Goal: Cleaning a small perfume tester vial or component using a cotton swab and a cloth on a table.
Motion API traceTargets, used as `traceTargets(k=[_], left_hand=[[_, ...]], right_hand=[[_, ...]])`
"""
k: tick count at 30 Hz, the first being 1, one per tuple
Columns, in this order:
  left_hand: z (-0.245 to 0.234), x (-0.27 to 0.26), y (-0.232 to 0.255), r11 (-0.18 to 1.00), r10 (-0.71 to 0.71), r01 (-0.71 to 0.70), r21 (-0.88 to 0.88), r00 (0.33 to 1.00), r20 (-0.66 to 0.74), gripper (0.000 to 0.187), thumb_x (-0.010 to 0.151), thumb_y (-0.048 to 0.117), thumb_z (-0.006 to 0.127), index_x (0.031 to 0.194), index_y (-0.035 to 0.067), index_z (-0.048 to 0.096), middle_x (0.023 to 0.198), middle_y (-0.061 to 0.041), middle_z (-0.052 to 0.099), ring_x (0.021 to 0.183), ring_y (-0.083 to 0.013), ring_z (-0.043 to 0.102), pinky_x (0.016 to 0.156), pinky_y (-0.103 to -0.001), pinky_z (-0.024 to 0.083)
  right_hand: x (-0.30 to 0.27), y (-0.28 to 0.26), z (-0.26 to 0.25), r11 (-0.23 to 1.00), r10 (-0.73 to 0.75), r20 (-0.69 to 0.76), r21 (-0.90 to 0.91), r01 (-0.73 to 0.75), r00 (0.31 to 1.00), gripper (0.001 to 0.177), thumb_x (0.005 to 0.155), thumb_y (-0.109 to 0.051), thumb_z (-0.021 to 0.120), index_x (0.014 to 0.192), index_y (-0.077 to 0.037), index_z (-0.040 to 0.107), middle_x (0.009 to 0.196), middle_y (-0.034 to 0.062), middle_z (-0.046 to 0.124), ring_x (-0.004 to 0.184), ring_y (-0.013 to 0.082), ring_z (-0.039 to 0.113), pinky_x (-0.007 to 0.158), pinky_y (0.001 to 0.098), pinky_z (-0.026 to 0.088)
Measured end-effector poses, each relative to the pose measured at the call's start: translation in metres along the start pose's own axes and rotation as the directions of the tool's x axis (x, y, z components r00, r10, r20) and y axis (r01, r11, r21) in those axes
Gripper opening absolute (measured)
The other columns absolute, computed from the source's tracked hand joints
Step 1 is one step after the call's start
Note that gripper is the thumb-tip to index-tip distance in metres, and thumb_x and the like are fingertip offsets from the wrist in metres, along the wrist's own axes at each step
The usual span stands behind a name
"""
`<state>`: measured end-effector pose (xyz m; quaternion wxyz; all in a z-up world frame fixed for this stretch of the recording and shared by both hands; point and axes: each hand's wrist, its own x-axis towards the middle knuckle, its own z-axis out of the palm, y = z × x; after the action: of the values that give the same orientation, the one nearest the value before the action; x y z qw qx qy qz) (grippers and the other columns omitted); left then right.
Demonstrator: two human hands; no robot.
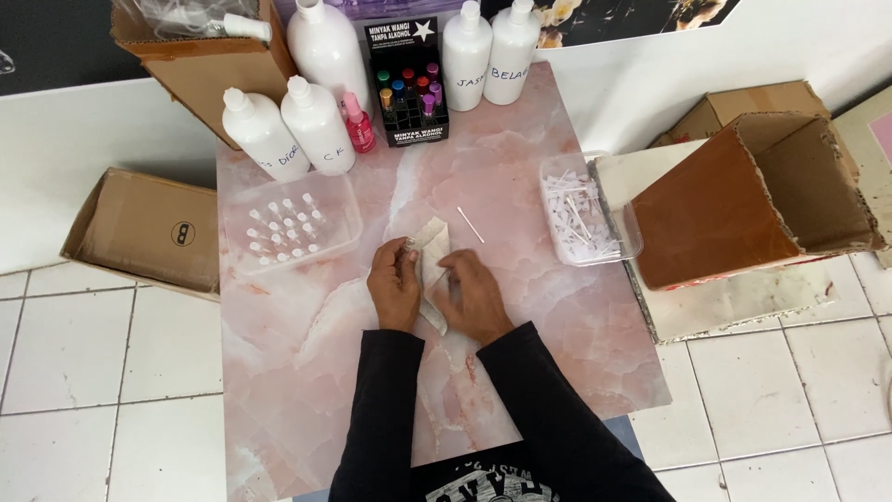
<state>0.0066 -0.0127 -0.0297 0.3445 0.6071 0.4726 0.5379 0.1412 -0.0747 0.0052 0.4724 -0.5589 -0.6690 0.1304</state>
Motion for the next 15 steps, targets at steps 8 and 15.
traceTargets(k=[8,15], left_hand=[[0.004,0.000,-0.012,0.991,0.041,-0.046,0.128,0.998,0.037,0.022,0.103,0.011,0.062,0.122,-0.001,0.065,0.111,-0.018,0.066,0.105,-0.0366,0.069,0.092,-0.046,0.056],[0.002,-0.007,-0.011,0.976,0.004,-0.019,0.215,0.997,0.071,0.023,0.104,0.001,0.057,0.127,-0.003,0.059,0.117,-0.017,0.061,0.110,-0.0329,0.067,0.097,-0.044,0.057]], right_hand=[[-0.012,0.009,0.008,0.984,-0.048,0.057,-0.168,0.057,0.997,0.021,0.091,-0.007,0.068,0.112,-0.006,0.071,0.093,0.0108,0.060,0.081,0.0289,0.065,0.069,0.0373,0.052],[-0.013,0.009,-0.016,0.952,0.264,-0.154,-0.120,-0.283,0.952,0.025,0.093,0.005,0.061,0.116,0.005,0.068,0.098,0.0169,0.062,0.089,0.0339,0.070,0.077,0.0404,0.059]])
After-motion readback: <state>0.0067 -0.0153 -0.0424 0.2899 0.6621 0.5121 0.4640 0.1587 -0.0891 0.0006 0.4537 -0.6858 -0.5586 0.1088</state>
